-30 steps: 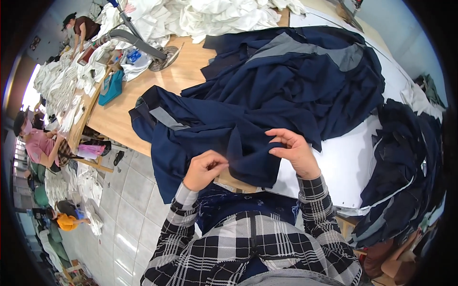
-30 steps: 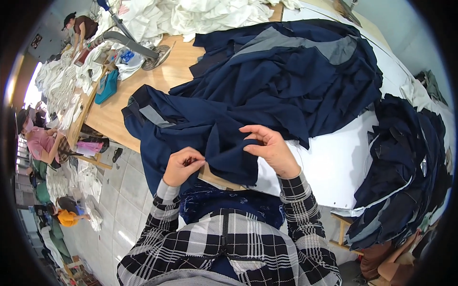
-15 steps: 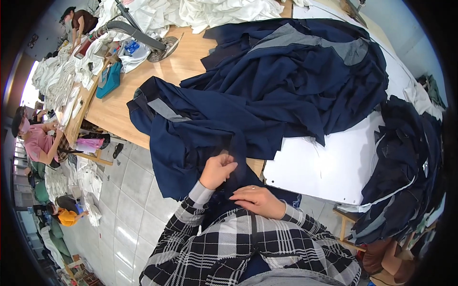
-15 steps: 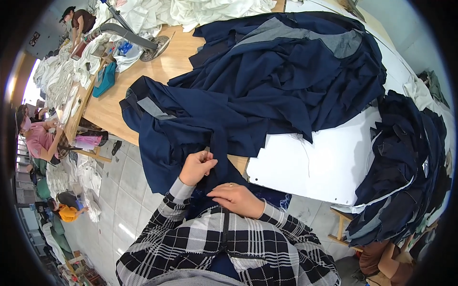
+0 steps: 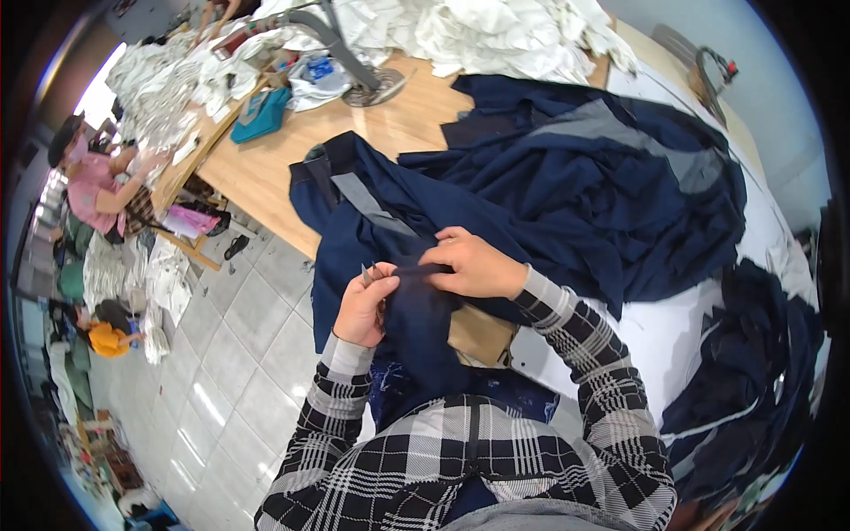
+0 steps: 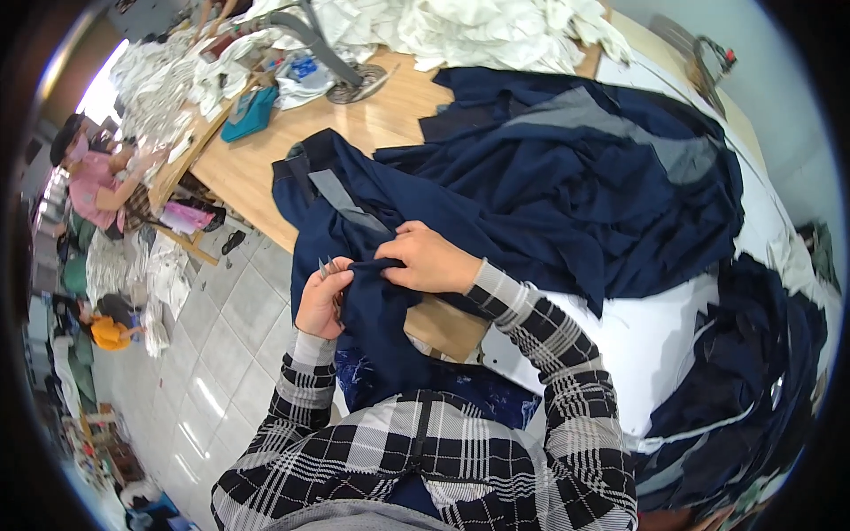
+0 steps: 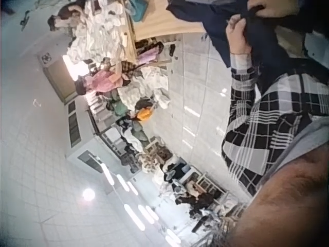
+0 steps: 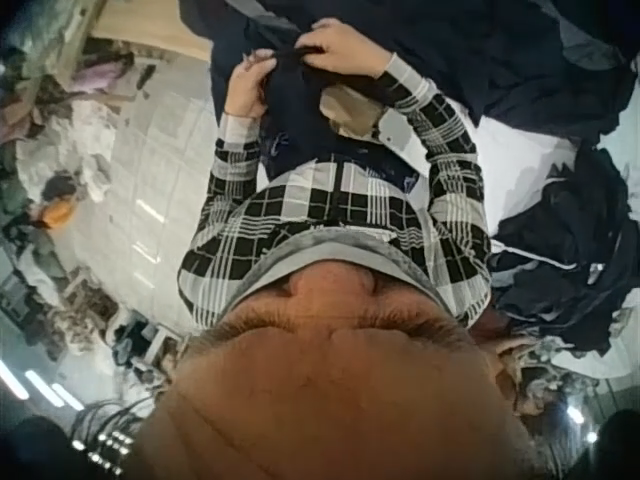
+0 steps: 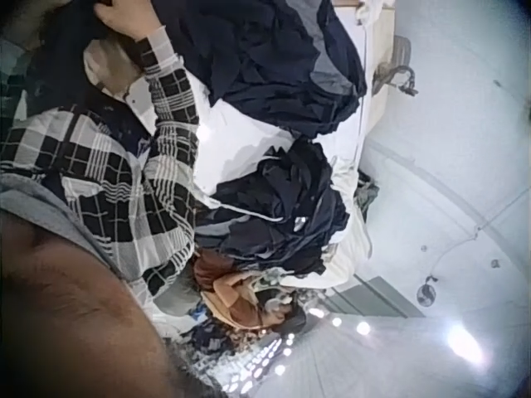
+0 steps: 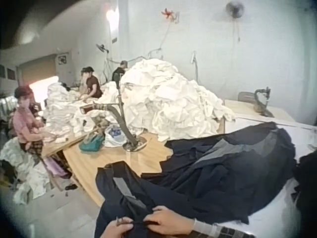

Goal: Trimming excess threads from blue fabric pieces using thread snippers in a textile workshop.

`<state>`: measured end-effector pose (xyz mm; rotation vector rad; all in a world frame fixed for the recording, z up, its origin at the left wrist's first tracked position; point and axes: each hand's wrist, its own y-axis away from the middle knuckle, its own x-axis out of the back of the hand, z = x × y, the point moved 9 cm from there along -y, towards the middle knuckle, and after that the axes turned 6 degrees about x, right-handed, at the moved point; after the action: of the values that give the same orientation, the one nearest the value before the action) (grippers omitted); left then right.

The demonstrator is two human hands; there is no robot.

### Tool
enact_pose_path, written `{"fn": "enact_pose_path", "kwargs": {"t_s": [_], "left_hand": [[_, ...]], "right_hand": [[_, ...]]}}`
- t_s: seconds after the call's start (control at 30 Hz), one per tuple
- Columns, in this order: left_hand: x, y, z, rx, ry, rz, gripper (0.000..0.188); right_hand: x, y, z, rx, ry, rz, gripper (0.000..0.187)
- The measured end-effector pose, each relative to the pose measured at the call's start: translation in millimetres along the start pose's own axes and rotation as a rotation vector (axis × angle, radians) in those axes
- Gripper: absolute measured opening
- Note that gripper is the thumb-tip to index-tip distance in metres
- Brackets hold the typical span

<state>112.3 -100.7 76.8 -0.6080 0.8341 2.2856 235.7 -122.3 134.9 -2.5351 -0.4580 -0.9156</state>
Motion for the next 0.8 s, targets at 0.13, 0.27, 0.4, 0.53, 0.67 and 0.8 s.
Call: {"fn": "enact_pose_path", "kwargs": {"t_s": [0.13, 0.27, 0.4, 0.53, 0.67, 0.8], "left_hand": [[-18, 6, 14, -0.004, -0.409, -0.165, 0.027], [-55, 3, 4, 0.142, -0.721, -0.468, 0.026], [-84, -23, 2, 0.045, -0.672, -0.484, 0.011], [-77, -40, -21, 0.209, -0.657, -0.405, 0.018], [-79, -38, -22, 0.175, -0.640, -0.385, 0.020], [-63, -38, -21, 0.116, -0.609, -0.348, 0.021]], "right_hand": [[41, 12, -29, -0.045, -0.131, 0.127, 0.015], [89, 60, -48, -0.277, -0.123, 0.297, 0.012], [92, 114, -31, -0.513, -0.060, 0.193, 0.028], [45, 124, 6, -0.486, -0.206, 0.034, 0.052], [32, 101, 9, -0.265, -0.078, 0.309, 0.038], [14, 107, 33, -0.581, -0.708, 0.449, 0.016]]}}
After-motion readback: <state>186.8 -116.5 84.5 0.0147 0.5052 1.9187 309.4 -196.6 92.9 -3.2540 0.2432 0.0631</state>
